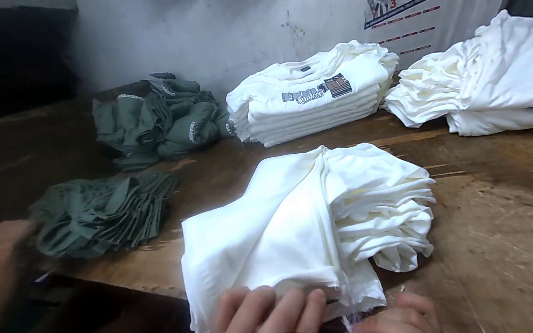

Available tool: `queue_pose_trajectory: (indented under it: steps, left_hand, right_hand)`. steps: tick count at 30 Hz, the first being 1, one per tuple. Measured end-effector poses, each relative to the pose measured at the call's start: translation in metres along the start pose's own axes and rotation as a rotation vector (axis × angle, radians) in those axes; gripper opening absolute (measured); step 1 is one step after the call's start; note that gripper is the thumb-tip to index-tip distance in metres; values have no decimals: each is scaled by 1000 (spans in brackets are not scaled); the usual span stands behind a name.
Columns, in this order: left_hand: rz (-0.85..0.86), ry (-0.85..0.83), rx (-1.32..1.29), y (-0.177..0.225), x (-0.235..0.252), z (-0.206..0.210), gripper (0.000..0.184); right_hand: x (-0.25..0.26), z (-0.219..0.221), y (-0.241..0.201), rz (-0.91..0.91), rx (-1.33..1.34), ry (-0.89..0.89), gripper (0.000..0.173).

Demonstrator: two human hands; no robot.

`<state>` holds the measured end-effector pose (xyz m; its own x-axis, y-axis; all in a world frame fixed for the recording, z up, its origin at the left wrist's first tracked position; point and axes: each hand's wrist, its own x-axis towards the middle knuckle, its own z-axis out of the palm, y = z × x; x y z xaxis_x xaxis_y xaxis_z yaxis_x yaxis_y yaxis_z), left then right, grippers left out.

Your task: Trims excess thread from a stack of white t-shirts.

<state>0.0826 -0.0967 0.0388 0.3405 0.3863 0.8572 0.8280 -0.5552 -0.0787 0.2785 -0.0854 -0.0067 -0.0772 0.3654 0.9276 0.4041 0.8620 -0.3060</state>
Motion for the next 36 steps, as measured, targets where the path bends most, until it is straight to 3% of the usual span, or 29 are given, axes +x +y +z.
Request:
queue_pose_trajectory:
  steps: [4, 6, 7, 10, 11, 13, 15, 17, 22, 27, 32, 36]
  left_hand:
    - [-227, -153, -161, -10, 8, -1, 35]
    - [-278, -197, -231, -30, 11, -8, 23]
    - [-342, -83, -217, -40, 10, -15, 15]
    - [-506, 484, -49, -60, 19, -30, 9]
    - [-511, 522, -42, -56, 23, -32, 11]
    - [-450, 304, -119, -32, 19, -30, 19]
    - [-382, 33, -204, -7, 13, -20, 29]
    - [-301, -73, -203, 10, 12, -7, 27]
    - [-93, -75, 66, 30, 16, 5, 18]
    - [-34, -83, 170, 41, 24, 14, 15]
    - [-148, -86, 82, 37, 15, 6, 17]
    - [-305, -137, -91, 21, 7, 3, 22]
  right_hand:
    - [2, 2, 7, 220, 92, -108, 24]
    - [2, 5, 10, 250, 174, -69, 12]
    - [0, 2, 12, 260, 173, -33, 7]
    - [-6, -13, 20, 342, 166, 5, 8]
    - [-6, -16, 19, 378, 164, -25, 17]
    - [-1, -14, 15, 422, 135, -83, 33]
    - [1, -4, 12, 457, 114, -73, 24]
    - [-1, 0, 11, 496, 125, 3, 12]
    - [2, -1, 9, 533, 206, 123, 5]
    - [-2, 2, 9, 413, 161, 125, 9]
    - [0, 1, 12, 481, 220, 20, 28]
    - [5, 10, 7, 568, 282, 118, 4]
